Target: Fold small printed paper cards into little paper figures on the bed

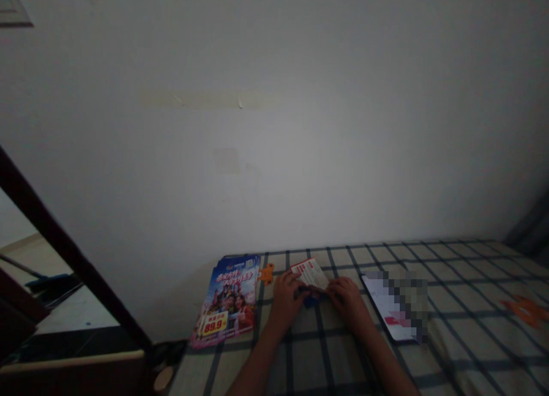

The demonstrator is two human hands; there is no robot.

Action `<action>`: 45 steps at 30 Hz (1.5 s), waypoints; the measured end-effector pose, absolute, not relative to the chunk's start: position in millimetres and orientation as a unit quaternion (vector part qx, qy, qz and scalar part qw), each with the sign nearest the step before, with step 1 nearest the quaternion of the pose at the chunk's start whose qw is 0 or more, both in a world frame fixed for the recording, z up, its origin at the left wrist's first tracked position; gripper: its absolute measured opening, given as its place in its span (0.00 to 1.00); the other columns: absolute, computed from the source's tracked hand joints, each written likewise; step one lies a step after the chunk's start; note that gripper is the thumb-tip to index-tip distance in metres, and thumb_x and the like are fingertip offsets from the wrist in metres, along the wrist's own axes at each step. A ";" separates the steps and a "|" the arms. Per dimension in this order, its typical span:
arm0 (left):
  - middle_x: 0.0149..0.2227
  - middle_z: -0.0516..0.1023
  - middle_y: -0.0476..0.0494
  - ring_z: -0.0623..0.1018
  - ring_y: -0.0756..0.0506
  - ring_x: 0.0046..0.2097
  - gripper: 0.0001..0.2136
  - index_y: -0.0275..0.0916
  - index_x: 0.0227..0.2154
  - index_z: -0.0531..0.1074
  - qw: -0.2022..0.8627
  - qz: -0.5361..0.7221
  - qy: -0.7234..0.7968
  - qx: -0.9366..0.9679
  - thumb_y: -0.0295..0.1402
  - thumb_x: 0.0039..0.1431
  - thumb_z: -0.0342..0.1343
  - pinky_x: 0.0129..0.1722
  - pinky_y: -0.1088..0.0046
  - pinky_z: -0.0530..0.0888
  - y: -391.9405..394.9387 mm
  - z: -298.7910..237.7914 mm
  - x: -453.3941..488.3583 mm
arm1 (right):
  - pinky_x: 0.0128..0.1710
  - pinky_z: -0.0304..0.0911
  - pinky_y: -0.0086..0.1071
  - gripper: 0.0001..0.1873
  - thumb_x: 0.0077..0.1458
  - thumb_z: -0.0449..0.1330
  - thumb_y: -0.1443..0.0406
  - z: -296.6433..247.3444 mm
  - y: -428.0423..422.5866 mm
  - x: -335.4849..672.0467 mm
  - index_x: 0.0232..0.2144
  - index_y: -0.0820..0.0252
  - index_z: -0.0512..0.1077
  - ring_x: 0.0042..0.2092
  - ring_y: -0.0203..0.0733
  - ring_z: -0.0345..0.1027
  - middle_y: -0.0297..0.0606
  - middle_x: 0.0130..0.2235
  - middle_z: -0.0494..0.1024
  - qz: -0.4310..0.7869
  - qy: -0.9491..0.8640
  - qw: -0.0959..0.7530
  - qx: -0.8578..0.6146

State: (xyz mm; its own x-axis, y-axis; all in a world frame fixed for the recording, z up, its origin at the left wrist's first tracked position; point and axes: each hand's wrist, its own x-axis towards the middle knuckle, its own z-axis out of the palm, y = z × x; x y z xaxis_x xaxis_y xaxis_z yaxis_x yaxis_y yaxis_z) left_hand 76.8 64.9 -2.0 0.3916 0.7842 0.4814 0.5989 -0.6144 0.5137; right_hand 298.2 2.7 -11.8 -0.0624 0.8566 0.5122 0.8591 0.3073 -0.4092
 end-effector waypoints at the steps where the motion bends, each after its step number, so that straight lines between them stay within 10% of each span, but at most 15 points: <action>1: 0.51 0.78 0.44 0.70 0.38 0.59 0.06 0.45 0.36 0.80 0.130 0.357 0.420 0.824 0.38 0.61 0.59 0.61 0.49 0.66 64.7 -1.3 76.6 | 0.49 0.63 0.42 0.09 0.61 0.55 0.64 -11.1 2.0 297.6 0.35 0.55 0.76 0.47 0.47 0.68 0.41 0.41 0.78 -0.006 -0.733 0.349 -0.584; 12: 0.51 0.76 0.41 0.71 0.37 0.56 0.06 0.44 0.34 0.79 0.131 0.399 0.413 0.808 0.38 0.59 0.61 0.57 0.50 0.68 67.1 -7.2 78.6 | 0.49 0.61 0.41 0.05 0.59 0.61 0.65 -15.9 2.7 297.9 0.34 0.52 0.77 0.46 0.46 0.69 0.37 0.38 0.79 -0.073 -0.740 0.334 -0.579; 24: 0.56 0.71 0.33 0.69 0.35 0.60 0.34 0.37 0.58 0.64 0.135 0.404 0.461 0.779 0.53 0.55 0.59 0.59 0.52 0.67 71.4 -20.5 80.1 | 0.59 0.54 0.51 0.08 0.60 0.57 0.62 -18.4 2.5 302.2 0.34 0.53 0.76 0.46 0.47 0.73 0.36 0.39 0.81 -0.055 -0.703 0.369 -0.605; 45: 0.65 0.59 0.34 0.58 0.33 0.66 0.42 0.41 0.66 0.52 0.146 0.390 0.472 0.777 0.39 0.50 0.64 0.65 0.49 0.58 75.2 -30.3 77.0 | 0.47 0.61 0.42 0.19 0.61 0.51 0.51 -27.4 4.3 310.0 0.32 0.57 0.72 0.41 0.48 0.70 0.41 0.36 0.78 -0.036 -0.586 0.451 -0.672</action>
